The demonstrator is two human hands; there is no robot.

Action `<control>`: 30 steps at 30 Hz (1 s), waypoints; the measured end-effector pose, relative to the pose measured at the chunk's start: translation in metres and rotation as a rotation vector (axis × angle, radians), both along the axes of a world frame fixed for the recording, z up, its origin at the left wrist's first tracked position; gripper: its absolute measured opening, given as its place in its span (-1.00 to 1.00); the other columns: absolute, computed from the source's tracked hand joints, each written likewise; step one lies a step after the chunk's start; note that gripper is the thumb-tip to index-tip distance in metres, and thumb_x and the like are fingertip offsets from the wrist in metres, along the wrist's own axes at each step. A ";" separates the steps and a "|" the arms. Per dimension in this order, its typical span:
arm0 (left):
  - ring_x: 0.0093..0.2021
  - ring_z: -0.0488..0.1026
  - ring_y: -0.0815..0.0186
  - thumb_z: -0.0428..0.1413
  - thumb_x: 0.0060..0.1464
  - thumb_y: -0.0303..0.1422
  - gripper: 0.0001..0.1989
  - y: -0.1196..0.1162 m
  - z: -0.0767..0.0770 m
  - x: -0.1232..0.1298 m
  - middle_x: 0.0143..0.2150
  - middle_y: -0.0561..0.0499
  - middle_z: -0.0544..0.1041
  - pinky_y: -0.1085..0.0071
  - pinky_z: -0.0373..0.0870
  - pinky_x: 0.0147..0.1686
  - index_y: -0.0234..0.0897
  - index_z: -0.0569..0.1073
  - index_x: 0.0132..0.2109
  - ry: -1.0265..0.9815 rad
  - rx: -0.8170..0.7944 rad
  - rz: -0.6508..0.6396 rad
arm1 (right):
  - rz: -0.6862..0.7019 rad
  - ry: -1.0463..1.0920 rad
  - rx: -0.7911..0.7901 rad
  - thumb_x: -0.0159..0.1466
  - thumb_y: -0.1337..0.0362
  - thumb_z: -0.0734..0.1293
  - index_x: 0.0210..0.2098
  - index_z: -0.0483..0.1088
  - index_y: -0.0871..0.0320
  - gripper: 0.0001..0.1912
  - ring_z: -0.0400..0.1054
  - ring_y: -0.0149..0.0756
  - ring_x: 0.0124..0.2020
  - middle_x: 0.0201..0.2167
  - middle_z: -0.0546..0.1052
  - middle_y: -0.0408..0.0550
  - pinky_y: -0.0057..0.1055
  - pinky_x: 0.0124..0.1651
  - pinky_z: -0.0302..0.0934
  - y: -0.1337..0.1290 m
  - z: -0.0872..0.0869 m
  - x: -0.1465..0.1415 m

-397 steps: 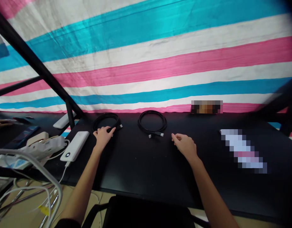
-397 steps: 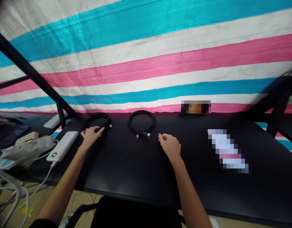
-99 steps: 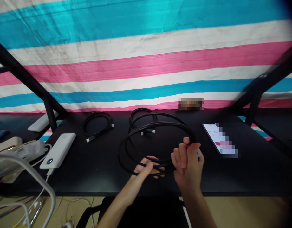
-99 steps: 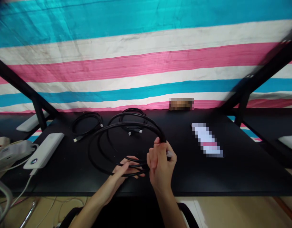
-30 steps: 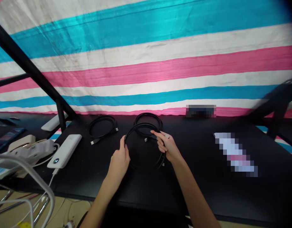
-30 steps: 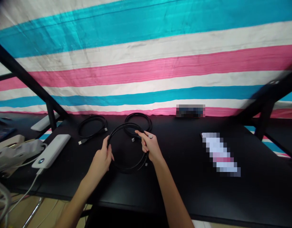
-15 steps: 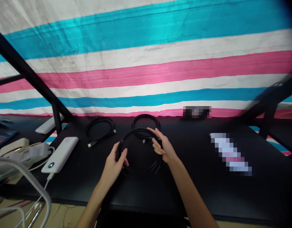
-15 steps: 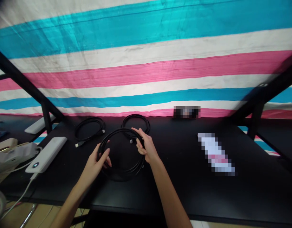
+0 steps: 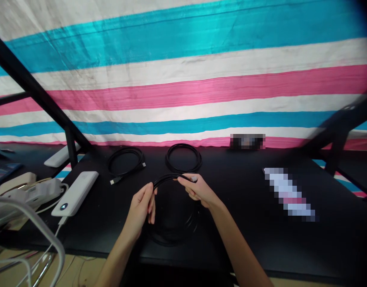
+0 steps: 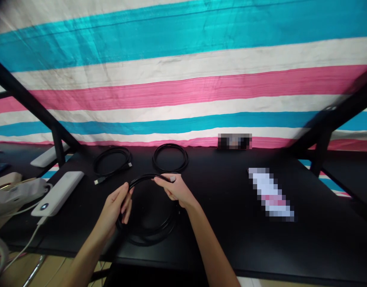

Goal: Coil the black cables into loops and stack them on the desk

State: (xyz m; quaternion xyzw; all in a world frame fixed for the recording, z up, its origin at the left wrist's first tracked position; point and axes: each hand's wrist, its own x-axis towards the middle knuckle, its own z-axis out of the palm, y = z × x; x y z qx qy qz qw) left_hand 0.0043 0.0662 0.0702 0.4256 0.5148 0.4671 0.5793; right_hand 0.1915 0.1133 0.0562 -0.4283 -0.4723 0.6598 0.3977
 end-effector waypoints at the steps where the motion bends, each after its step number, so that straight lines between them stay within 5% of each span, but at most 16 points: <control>1: -0.82 0.16 0.54 0.03 0.13 0.01 -0.56 -0.001 0.000 0.001 -0.75 0.26 0.11 0.63 -0.03 -0.79 -0.29 0.29 -0.46 -0.005 0.003 0.031 | 0.006 -0.033 0.006 0.08 0.02 0.43 -0.32 0.49 0.22 -0.64 -0.21 -0.62 -0.79 -0.83 0.09 -0.40 -0.58 -0.73 -0.36 0.000 0.000 0.000; 6: -0.83 0.08 0.58 0.04 0.10 0.04 -0.51 -0.004 0.004 0.004 -0.78 0.27 0.05 0.63 -0.07 -0.77 -0.31 0.27 -0.51 -0.045 0.013 0.130 | -0.061 -0.122 0.067 0.09 0.05 0.44 -0.32 0.54 0.22 -0.66 0.02 -0.58 -0.77 -0.80 0.23 -0.32 -0.57 -0.69 -0.16 0.001 -0.001 0.000; 13: -0.84 0.00 0.57 -0.02 0.16 0.01 -0.59 -0.002 0.006 0.000 -0.75 0.28 0.13 0.63 -0.13 -0.83 -0.24 0.24 -0.41 0.091 0.104 0.023 | -0.083 -0.100 0.130 0.14 0.01 0.39 -0.44 0.54 0.22 -0.65 0.20 -0.50 -0.79 -0.87 0.26 -0.29 -0.54 -0.57 0.21 0.002 -0.006 0.001; 18: -0.74 0.20 0.47 -0.01 0.17 -0.04 -0.66 0.005 0.003 -0.005 -0.67 0.27 0.29 0.59 0.09 -0.76 -0.18 0.25 -0.07 0.181 0.210 0.078 | -0.149 0.085 0.086 0.06 0.06 0.46 -0.71 0.40 0.22 -0.59 -0.07 -0.59 -0.92 -0.95 0.14 -0.30 -0.59 -0.80 -0.02 0.000 -0.008 -0.003; 21: -0.45 0.44 0.40 0.09 0.12 -0.08 -0.61 0.007 -0.004 -0.005 -0.50 0.15 0.46 0.50 0.38 -0.41 -0.21 0.26 -0.03 0.151 0.266 0.125 | -0.236 0.205 0.085 0.06 0.03 0.45 -0.79 0.26 0.16 -0.51 -0.15 -0.62 -0.93 -0.96 0.05 -0.35 -0.59 -0.84 -0.11 0.000 -0.005 -0.004; 25: -0.01 0.44 0.25 0.22 -0.02 -0.09 -0.43 0.007 -0.027 0.009 -0.09 -0.07 0.52 0.32 0.31 0.03 -0.22 0.27 0.07 -0.037 0.208 0.089 | -0.358 0.378 0.102 0.02 0.03 0.44 -0.82 0.09 0.11 -0.45 -0.21 -0.64 -0.92 -0.96 -0.03 -0.39 -0.60 -0.85 -0.14 0.002 0.003 0.000; 30: 0.02 0.46 0.14 0.28 -0.10 -0.12 -0.29 0.001 -0.053 0.045 0.01 -0.18 0.48 0.20 0.33 0.04 -0.22 0.23 0.16 -0.189 0.120 -0.029 | -0.440 0.512 0.116 0.03 0.06 0.42 -0.79 -0.02 0.09 -0.43 -0.23 -0.64 -0.91 -0.95 -0.06 -0.39 -0.62 -0.83 -0.12 0.004 0.010 0.010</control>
